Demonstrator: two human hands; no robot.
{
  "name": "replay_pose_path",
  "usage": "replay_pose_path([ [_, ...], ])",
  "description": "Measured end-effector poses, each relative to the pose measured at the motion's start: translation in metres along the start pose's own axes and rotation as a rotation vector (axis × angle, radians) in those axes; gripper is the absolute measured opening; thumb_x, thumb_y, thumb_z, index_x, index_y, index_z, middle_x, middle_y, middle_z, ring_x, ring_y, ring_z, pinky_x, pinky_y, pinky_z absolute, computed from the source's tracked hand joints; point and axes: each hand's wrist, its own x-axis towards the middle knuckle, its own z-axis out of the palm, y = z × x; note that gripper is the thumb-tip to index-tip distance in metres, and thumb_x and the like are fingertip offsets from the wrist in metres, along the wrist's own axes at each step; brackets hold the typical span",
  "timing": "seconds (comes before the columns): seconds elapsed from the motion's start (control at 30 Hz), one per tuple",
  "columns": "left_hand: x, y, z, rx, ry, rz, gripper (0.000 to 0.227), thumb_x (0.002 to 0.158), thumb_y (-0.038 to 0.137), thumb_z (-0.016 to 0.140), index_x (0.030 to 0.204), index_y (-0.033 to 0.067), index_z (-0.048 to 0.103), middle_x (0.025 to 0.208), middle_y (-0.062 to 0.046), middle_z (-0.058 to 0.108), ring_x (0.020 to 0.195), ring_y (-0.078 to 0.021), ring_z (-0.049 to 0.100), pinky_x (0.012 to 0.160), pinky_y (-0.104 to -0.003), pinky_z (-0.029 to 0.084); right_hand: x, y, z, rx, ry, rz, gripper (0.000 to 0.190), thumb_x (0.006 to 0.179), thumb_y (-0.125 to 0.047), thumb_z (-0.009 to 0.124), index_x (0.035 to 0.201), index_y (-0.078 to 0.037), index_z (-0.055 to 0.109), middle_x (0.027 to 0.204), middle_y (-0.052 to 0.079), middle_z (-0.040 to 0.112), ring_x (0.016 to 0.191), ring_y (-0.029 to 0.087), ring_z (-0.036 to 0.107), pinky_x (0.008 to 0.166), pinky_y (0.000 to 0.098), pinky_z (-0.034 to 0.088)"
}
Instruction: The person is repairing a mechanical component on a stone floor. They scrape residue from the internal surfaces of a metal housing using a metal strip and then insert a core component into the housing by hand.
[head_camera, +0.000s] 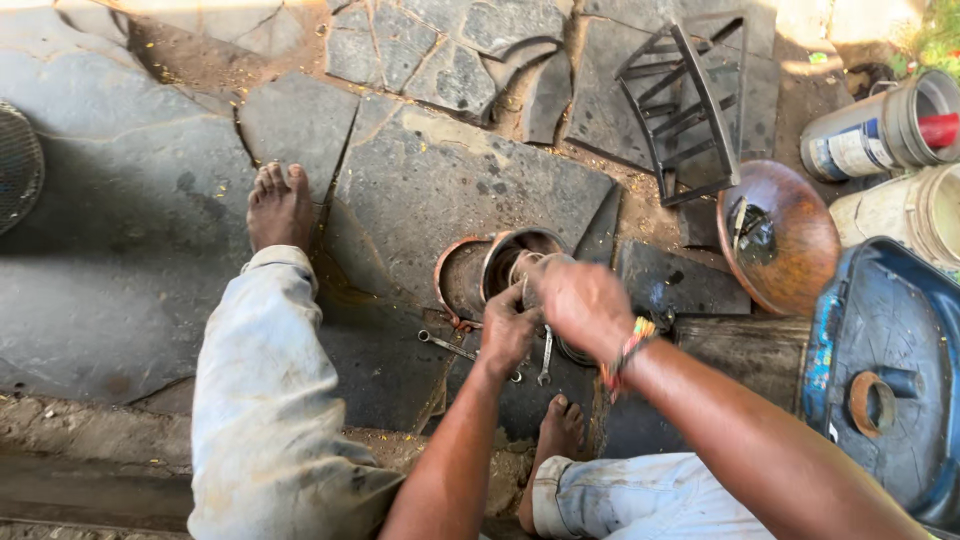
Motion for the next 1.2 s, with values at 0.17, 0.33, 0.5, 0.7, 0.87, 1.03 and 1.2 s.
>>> replay_pose_path([
  [0.17, -0.002, 0.007, 0.006, -0.114, -0.005, -0.063, 0.036, 0.085, 0.002, 0.072, 0.121, -0.003, 0.07, 0.102, -0.007, 0.076, 0.087, -0.0124, 0.068, 0.076, -0.028, 0.053, 0.01, 0.009, -0.025, 0.038, -0.028, 0.144, 0.033, 0.093, -0.017, 0.054, 0.121, -0.022, 0.07, 0.095, 0.015, 0.072, 0.08, 0.032, 0.074, 0.065, 0.0456, 0.059],
  [0.33, -0.009, 0.039, 0.01, 0.105, 0.063, -0.074, 0.046, 0.079, 0.005, 0.072, 0.126, 0.0021, 0.07, 0.108, -0.011, 0.079, 0.097, -0.016, 0.07, 0.088, -0.032, 0.054, 0.017, 0.022, -0.027, 0.146, -0.093, 0.133, 0.045, 0.088, -0.025, 0.057, 0.133, -0.023, 0.065, 0.083, 0.02, 0.073, 0.077, 0.039, 0.073, 0.066, 0.0522, 0.057],
  [0.5, -0.012, 0.05, 0.008, 0.085, 0.037, -0.018, 0.042, 0.079, 0.006, 0.073, 0.121, 0.0033, 0.073, 0.11, -0.01, 0.078, 0.1, -0.0167, 0.07, 0.092, -0.032, 0.052, 0.019, 0.012, -0.011, 0.017, -0.094, 0.137, 0.026, 0.092, -0.025, 0.057, 0.103, -0.014, 0.078, 0.092, 0.018, 0.073, 0.083, 0.036, 0.073, 0.071, 0.0479, 0.059],
  [0.7, -0.011, 0.037, 0.007, 0.122, 0.053, -0.048, 0.043, 0.08, -0.001, 0.064, 0.121, 0.0012, 0.075, 0.108, -0.013, 0.079, 0.098, -0.0193, 0.071, 0.089, -0.034, 0.056, 0.013, 0.028, 0.016, 0.086, 0.117, -0.003, 0.04, 0.096, -0.017, 0.049, 0.127, -0.03, 0.07, 0.066, 0.01, 0.06, 0.056, 0.025, 0.059, 0.05, 0.0432, 0.051],
  [0.87, -0.006, 0.027, 0.011, -0.059, 0.045, -0.032, 0.045, 0.085, 0.005, 0.072, 0.13, 0.002, 0.067, 0.115, -0.009, 0.077, 0.102, -0.0153, 0.068, 0.093, -0.031, 0.053, 0.01, 0.057, 0.048, 0.161, 0.0, 0.227, 0.048, 0.085, -0.016, 0.056, 0.13, -0.031, 0.066, 0.068, 0.008, 0.062, 0.056, 0.023, 0.059, 0.05, 0.0394, 0.051],
  [1.03, -0.004, 0.025, 0.01, 0.062, 0.056, -0.046, 0.045, 0.084, 0.005, 0.074, 0.128, 0.0003, 0.068, 0.113, -0.013, 0.077, 0.102, -0.018, 0.07, 0.091, -0.032, 0.054, 0.014, 0.055, 0.045, 0.232, 0.547, -0.172, 0.049, 0.071, -0.032, 0.066, 0.119, -0.026, 0.069, 0.081, 0.007, 0.071, 0.064, 0.022, 0.067, 0.054, 0.0351, 0.055],
  [1.2, -0.009, 0.047, 0.007, 0.131, 0.073, -0.09, 0.048, 0.083, 0.006, 0.073, 0.131, 0.0045, 0.067, 0.114, -0.013, 0.077, 0.102, -0.0189, 0.071, 0.092, -0.033, 0.053, 0.012, 0.031, 0.011, 0.139, -0.05, 0.234, 0.05, 0.091, -0.013, 0.055, 0.132, -0.04, 0.068, 0.071, 0.013, 0.068, 0.062, 0.028, 0.068, 0.057, 0.0434, 0.057],
])
